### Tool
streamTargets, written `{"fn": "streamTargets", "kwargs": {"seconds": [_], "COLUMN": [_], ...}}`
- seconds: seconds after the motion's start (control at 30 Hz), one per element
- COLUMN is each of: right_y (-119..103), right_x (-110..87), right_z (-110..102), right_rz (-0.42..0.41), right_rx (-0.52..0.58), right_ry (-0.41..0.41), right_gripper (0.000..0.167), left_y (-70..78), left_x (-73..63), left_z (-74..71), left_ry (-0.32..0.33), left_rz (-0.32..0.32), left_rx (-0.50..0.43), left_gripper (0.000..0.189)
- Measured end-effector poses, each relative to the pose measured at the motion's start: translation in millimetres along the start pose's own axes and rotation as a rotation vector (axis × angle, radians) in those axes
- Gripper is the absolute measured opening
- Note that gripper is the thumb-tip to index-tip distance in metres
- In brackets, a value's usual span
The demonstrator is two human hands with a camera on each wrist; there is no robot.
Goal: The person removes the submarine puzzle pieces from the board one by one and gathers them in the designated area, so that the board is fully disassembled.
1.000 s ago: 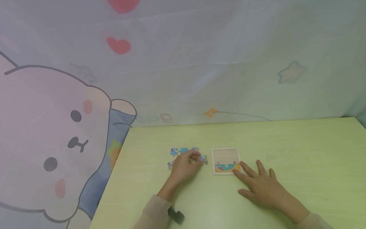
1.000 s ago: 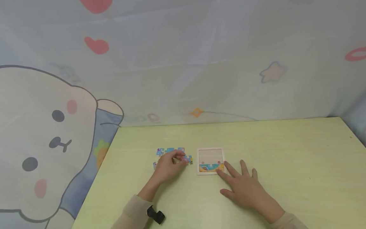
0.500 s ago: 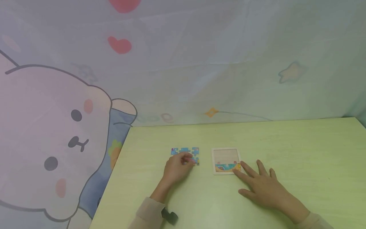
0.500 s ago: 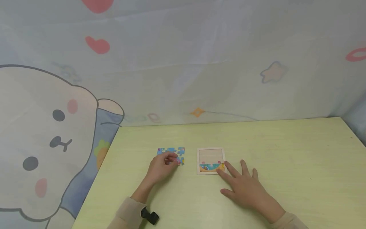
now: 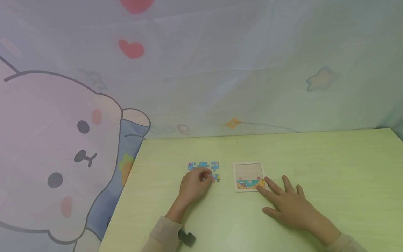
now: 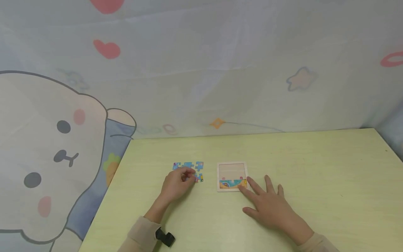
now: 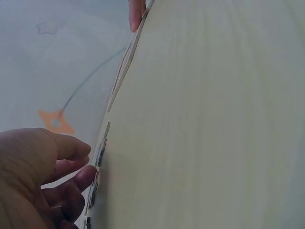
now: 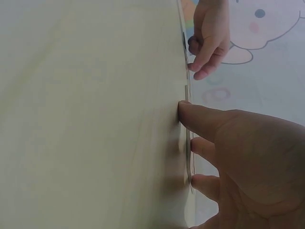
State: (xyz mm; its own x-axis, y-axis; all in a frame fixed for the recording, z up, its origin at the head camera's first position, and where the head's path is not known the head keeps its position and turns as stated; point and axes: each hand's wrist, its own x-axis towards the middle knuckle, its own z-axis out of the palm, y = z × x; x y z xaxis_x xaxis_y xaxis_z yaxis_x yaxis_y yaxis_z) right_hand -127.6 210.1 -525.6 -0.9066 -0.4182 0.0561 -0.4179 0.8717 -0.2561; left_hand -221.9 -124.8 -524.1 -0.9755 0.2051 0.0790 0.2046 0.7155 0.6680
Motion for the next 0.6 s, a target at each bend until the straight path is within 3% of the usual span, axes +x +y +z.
{"fn": "streamTargets", "kwargs": {"seconds": [0.3,0.6], "right_y": [-2.1,-3.7], "right_x": [0.5,1.1], "right_z": [-3.5,-5.3], "right_rz": [0.004,0.004], "right_rx": [0.002,0.003], "right_ry": [-0.004,0.001], "right_gripper": [0.064,0.065], "left_y": [7.1,26.8], "left_x": [0.1,3.8], "left_z": [0.1,20.7], "left_ry": [-0.019,-0.082], "left_rz": [0.043,0.102], "left_rx": [-0.048,-0.006], "left_gripper": [0.021,0.021]}}
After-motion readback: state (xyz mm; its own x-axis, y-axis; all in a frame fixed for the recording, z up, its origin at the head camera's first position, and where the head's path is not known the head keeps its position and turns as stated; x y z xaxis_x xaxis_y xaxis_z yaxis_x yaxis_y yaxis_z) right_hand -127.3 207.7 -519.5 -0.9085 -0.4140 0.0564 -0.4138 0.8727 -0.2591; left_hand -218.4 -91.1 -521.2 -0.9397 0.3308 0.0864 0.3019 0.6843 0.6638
